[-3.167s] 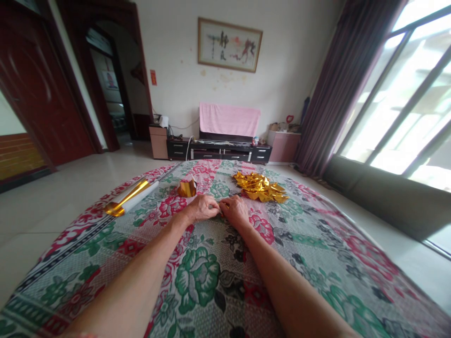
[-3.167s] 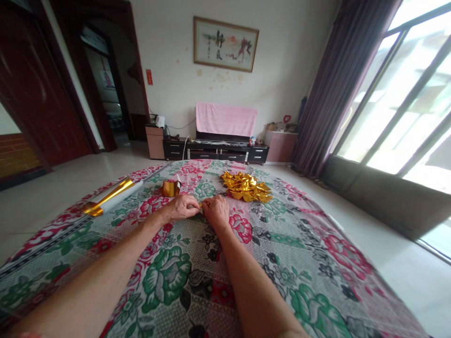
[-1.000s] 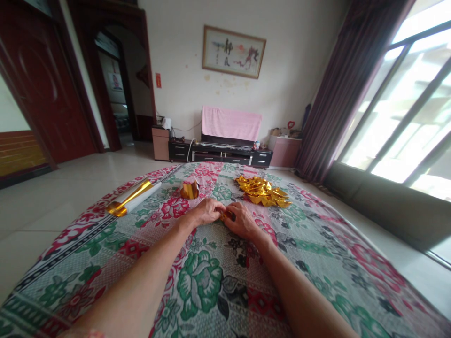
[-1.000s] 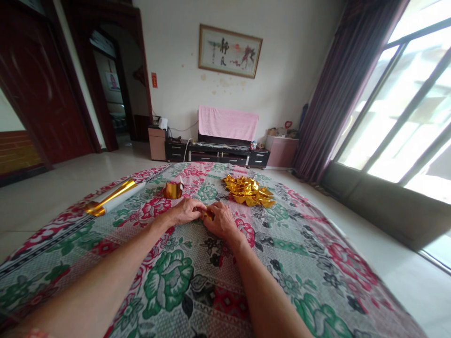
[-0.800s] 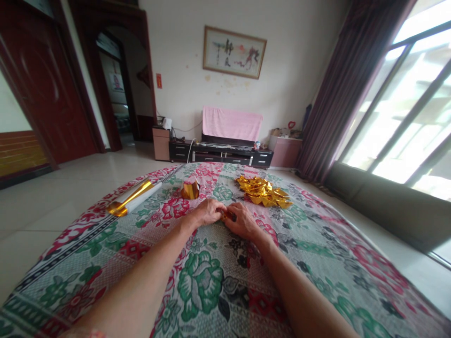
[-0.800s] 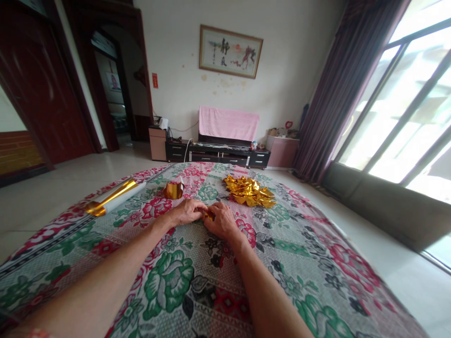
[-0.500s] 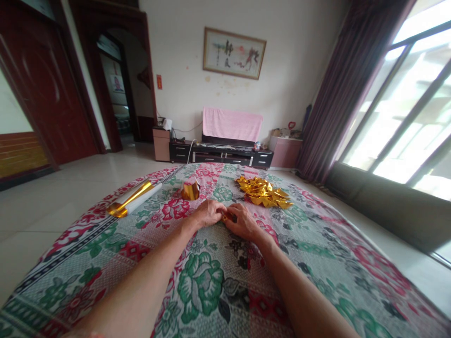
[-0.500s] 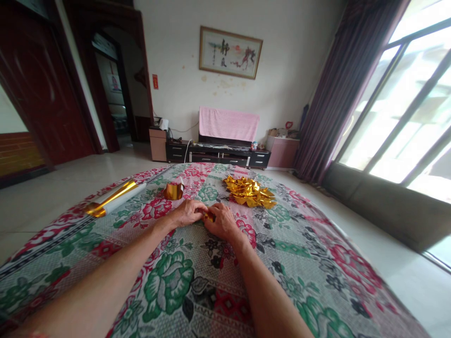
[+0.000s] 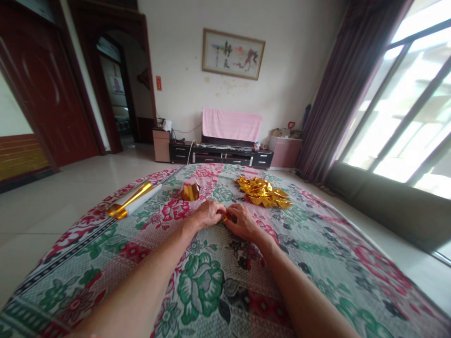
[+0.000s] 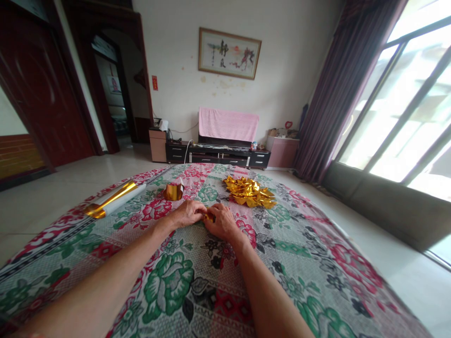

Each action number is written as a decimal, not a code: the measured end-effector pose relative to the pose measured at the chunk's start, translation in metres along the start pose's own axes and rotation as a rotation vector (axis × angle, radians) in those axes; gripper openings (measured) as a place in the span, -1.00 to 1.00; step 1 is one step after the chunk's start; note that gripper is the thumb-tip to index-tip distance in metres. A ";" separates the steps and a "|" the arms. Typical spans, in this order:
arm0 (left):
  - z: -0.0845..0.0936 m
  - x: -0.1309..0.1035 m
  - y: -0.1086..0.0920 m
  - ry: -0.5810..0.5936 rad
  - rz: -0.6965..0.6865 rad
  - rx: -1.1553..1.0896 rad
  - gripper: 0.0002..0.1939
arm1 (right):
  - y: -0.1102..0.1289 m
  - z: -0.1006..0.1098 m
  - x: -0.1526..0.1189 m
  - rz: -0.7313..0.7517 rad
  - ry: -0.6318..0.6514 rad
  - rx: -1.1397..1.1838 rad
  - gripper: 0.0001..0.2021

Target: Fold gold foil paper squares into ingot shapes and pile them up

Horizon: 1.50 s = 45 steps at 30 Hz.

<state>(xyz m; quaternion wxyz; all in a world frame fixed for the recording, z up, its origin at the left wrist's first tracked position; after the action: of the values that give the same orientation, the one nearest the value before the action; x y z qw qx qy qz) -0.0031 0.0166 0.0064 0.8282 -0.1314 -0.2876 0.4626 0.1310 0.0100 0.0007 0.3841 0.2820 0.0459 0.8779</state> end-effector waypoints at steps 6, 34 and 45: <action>0.000 0.000 0.002 -0.020 -0.006 0.075 -0.79 | -0.002 0.000 0.000 0.024 0.005 0.016 -0.93; 0.010 -0.005 -0.011 0.062 0.027 0.288 -0.77 | -0.003 -0.006 -0.001 -0.019 -0.069 -0.033 -0.82; 0.006 -0.005 0.003 0.092 0.048 0.078 -0.77 | -0.005 -0.009 -0.002 -0.029 -0.087 -0.053 -0.82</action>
<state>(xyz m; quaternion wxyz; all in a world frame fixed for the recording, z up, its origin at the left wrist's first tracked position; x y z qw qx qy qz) -0.0107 0.0138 0.0082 0.8339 -0.1271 -0.2277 0.4865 0.1304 0.0134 -0.0088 0.4057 0.3088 0.0102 0.8602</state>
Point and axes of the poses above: each hand's wrist, its own x-axis towards the middle knuckle, its own z-axis out of the back of the hand, y = z × x, the point moved 4 cm from there along x, towards the middle knuckle, and after that the axes turned 3 degrees about -x, right-handed, at the moved point
